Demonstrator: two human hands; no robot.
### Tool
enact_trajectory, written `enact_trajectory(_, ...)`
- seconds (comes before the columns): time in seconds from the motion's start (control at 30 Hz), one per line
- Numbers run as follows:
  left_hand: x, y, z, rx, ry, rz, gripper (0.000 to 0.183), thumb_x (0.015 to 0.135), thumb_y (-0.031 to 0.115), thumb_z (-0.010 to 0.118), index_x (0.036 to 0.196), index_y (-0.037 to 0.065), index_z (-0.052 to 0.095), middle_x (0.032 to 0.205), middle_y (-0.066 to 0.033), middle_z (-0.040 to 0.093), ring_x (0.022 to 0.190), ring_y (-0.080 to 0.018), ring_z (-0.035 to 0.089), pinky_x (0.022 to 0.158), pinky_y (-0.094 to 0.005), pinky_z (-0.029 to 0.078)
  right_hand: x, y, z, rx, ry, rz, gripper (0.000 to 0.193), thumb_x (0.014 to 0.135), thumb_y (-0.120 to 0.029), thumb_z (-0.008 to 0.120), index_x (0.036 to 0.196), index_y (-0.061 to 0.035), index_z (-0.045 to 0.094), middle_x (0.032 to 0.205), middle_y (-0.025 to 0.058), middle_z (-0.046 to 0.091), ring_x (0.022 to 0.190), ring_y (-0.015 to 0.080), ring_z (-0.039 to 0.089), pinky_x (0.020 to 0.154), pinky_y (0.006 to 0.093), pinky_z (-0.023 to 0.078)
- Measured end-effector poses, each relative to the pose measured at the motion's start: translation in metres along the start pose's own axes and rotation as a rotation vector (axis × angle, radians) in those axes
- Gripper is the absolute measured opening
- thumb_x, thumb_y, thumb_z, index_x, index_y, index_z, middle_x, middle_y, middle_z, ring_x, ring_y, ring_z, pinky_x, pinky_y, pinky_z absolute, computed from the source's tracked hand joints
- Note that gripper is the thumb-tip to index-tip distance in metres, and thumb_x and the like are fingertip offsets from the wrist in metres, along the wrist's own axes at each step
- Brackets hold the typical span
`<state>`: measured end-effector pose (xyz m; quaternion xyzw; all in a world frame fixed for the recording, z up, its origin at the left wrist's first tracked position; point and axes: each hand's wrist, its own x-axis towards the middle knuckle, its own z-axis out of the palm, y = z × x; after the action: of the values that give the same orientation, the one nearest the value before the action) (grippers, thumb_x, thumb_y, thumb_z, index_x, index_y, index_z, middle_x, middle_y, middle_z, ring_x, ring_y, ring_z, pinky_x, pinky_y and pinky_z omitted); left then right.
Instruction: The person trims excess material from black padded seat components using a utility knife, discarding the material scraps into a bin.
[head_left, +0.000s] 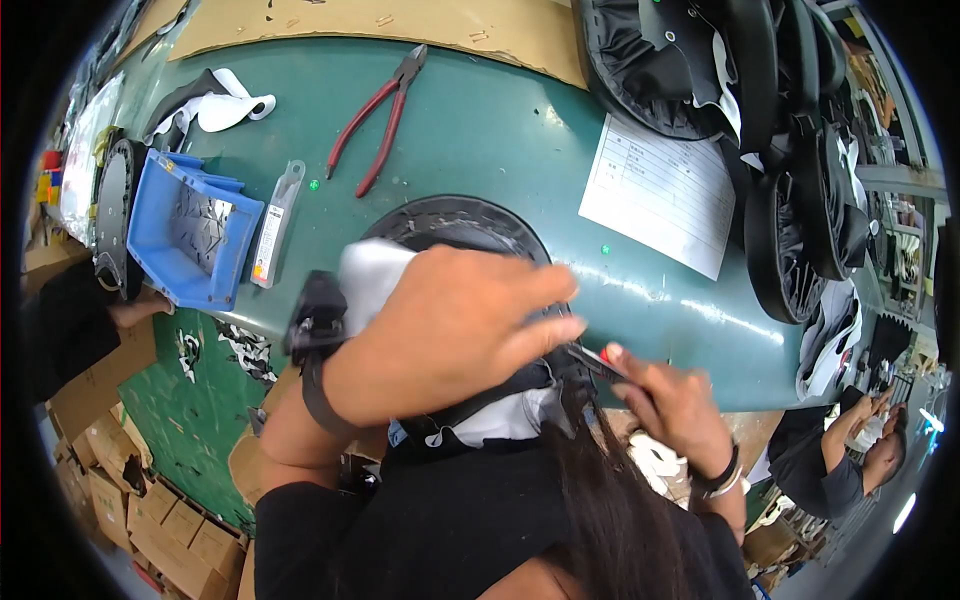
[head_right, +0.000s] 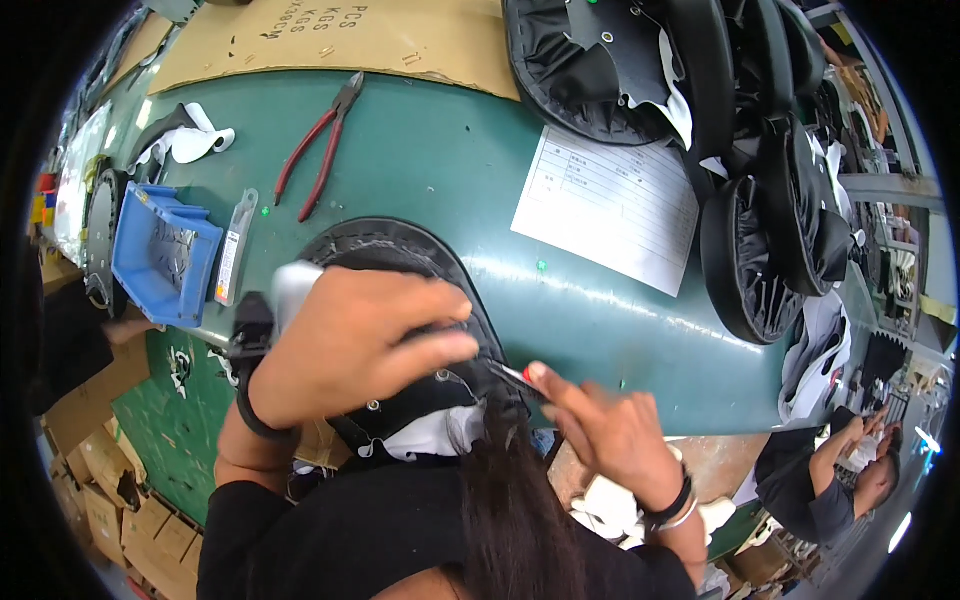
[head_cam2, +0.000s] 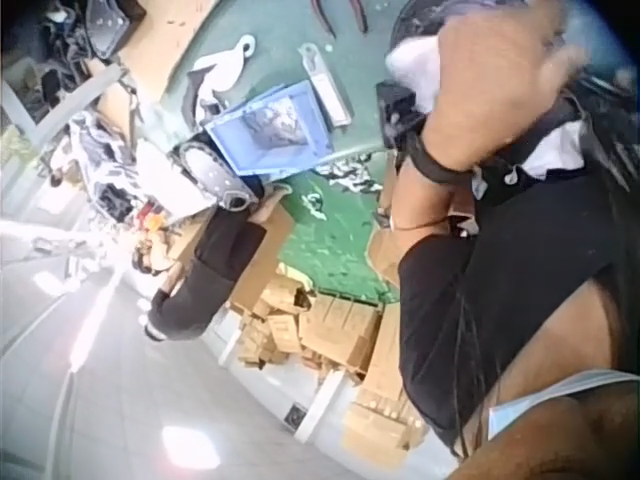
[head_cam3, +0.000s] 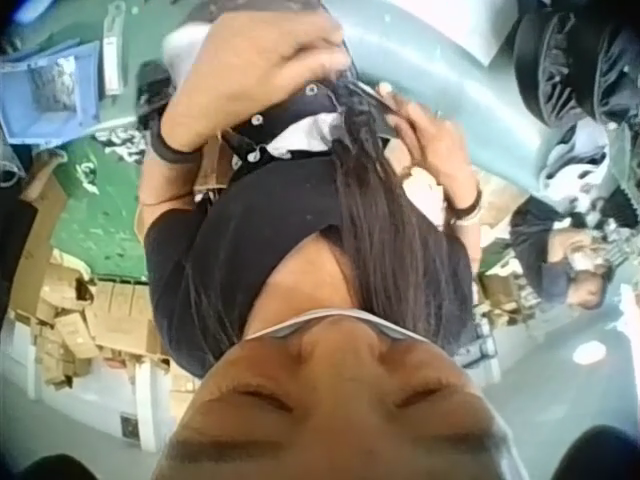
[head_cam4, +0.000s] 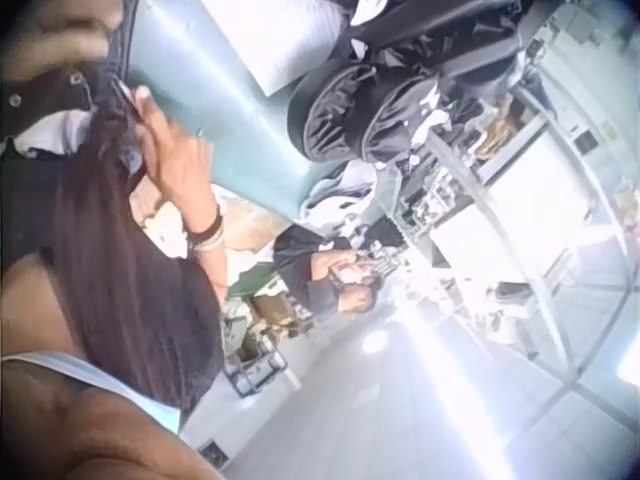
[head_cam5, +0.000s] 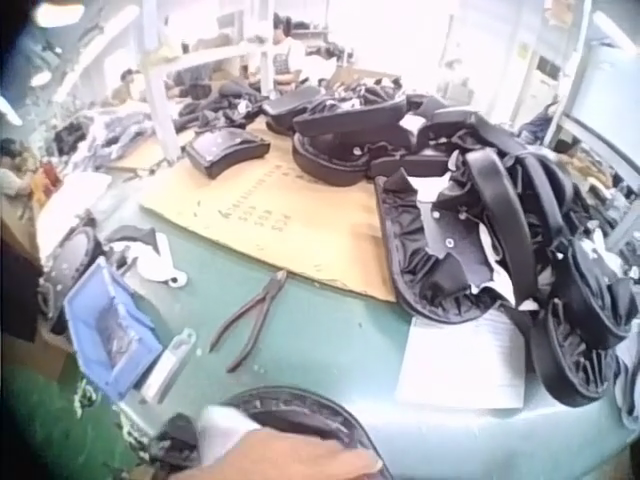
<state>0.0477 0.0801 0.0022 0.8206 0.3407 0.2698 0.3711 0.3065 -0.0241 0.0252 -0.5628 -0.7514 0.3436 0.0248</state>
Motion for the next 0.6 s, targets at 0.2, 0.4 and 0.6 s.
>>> enact_trajectory(0.2, -0.012, -0.007, 0.024, 0.006, -0.126, 0.021, 0.027, 0.077, 0.023, 0.074, 0.062, 0.007, 0.059, 0.074, -0.0023, 0.048, 0.083, -0.0216, 0.045, 0.079, -0.037, 0.03, 0.018, -0.002, -0.014, -0.238, -0.142, -0.057, 0.05, 0.086, -0.019, 0.069, 0.134, -0.0134, 0.054, 0.074, 0.01, 0.063, 0.063, 0.0329, 0.06, 0.055, 0.0425, 0.045)
enact_trajectory(0.4, -0.012, -0.012, 0.008, -1.161, 0.461, -0.085, 0.019, 0.082, 0.004, 0.067, 0.067, 0.0, 0.056, 0.102, -0.0109, 0.053, 0.077, -0.0158, 0.057, 0.069, -0.0292, 0.048, -0.048, -0.002, 0.038, 0.026, 0.219, 0.02, 0.053, 0.085, -0.019, 0.069, 0.136, -0.018, 0.054, 0.067, 0.0103, 0.056, 0.056, 0.0346, 0.057, 0.054, 0.0441, 0.044)
enact_trajectory(0.6, 0.003, 0.012, 0.02, 0.297, -0.047, 0.021, 0.024, 0.079, 0.026, 0.072, 0.074, 0.003, 0.063, 0.071, -0.0061, 0.058, 0.073, -0.0223, 0.052, 0.066, -0.0337, 0.042, -0.004, -0.009, -0.004, -0.181, -0.018, 0.085, 0.049, 0.086, -0.016, 0.068, 0.133, -0.0147, 0.055, 0.082, 0.0111, 0.067, 0.068, 0.0331, 0.064, 0.06, 0.0388, 0.047)
